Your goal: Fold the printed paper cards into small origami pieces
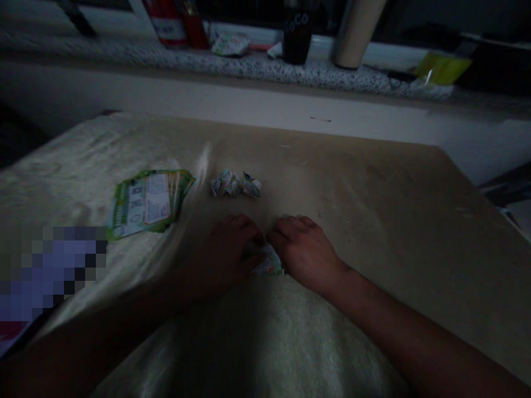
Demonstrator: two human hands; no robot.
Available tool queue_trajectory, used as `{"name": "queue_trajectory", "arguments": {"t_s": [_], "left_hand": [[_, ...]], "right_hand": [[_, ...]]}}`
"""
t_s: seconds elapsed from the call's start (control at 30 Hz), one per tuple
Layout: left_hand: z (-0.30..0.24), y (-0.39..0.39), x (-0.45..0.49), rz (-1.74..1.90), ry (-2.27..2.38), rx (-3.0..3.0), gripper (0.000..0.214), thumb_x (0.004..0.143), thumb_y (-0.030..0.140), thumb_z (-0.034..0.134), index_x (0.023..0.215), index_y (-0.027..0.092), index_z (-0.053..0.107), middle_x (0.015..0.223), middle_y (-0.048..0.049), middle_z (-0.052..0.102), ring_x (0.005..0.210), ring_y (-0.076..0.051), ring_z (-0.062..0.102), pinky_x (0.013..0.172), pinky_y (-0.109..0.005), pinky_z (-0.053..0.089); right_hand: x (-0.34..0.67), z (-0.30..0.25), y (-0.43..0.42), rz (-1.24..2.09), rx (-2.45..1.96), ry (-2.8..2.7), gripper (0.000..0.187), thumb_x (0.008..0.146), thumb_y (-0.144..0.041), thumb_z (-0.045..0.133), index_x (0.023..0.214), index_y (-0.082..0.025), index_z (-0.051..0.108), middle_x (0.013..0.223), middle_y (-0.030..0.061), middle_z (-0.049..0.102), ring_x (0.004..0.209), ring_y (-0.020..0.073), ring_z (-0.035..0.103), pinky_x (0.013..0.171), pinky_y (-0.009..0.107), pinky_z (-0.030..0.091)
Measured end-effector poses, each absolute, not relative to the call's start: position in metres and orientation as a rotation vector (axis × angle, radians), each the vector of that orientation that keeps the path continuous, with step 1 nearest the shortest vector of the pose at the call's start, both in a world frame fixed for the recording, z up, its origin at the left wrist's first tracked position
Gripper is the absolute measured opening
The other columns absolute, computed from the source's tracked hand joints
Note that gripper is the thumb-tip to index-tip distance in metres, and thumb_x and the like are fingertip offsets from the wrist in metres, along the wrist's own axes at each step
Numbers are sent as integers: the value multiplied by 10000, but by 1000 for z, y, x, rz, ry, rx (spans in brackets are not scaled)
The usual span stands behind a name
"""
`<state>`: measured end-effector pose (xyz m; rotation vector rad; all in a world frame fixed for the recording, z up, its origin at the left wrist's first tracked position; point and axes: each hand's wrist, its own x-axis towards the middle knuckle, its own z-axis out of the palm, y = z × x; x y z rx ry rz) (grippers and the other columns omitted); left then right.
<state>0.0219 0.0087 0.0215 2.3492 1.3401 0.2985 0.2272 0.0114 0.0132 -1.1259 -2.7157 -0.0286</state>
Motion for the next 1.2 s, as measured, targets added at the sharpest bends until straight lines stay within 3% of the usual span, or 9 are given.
{"name": "queue_trajectory", "arguments": {"t_s": [0.17, 0.37, 0.5, 0.63, 0.9, 1.07, 1.2], "left_hand": [[21, 0, 20, 296, 1329, 2446, 177, 917, 244, 610, 1070, 203, 689, 1127, -86, 627, 1085, -277, 558, 939, -462, 461], [13, -11, 17, 364, 1271, 2679, 245, 963, 226, 558, 1174, 235, 682, 1170, -105, 637, 1059, -280, 573, 916, -467, 453], [4, -13, 16, 389, 1105, 2853, 292, 973, 173, 524, 1233, 179, 656, 1211, -119, 656, 1054, -280, 588, 902, -447, 460], [1, -13, 20, 402, 961, 2970, 268, 986, 120, 490, 1200, 101, 651, 1168, -111, 685, 1041, -254, 592, 908, -426, 445], [5, -19, 23, 367, 1056, 3020, 282, 1022, 150, 439, 1201, 97, 651, 1118, -126, 702, 1002, -257, 609, 894, -438, 445], [3, -20, 23, 412, 1003, 3074, 255, 1016, 143, 448, 1108, 108, 682, 1031, -128, 704, 951, -243, 621, 842, -400, 465], [1, -20, 24, 380, 1036, 3071, 272, 1025, 165, 439, 1165, 108, 666, 1059, -135, 699, 941, -243, 616, 831, -410, 473]], "right_hand": [[228, 11, 14, -103, -1049, -2746, 149, 947, -142, 603, 1006, -170, 737, 914, 86, 704, 801, 245, 594, 738, 373, 420], [233, 2, 24, 44, -1107, -2598, 177, 999, -219, 571, 997, -194, 746, 962, 78, 723, 858, 226, 640, 786, 359, 436], [235, -4, 26, 178, -1128, -2479, 144, 982, -208, 595, 990, -190, 738, 978, 78, 724, 907, 229, 653, 834, 369, 466], [235, -5, 25, 312, -1128, -2377, 102, 964, -187, 620, 957, -198, 721, 968, 71, 728, 923, 226, 665, 857, 379, 494], [245, 10, 21, 529, -1108, -2226, 99, 961, -161, 611, 939, -194, 701, 911, 55, 717, 855, 187, 680, 796, 335, 531], [256, 9, 12, 532, -1081, -2297, 45, 921, -204, 698, 957, -217, 720, 997, 64, 730, 961, 226, 671, 881, 407, 516], [259, 3, 7, 495, -1123, -2305, 45, 908, -213, 720, 945, -236, 730, 1045, 65, 719, 1015, 242, 660, 904, 441, 503]]}}
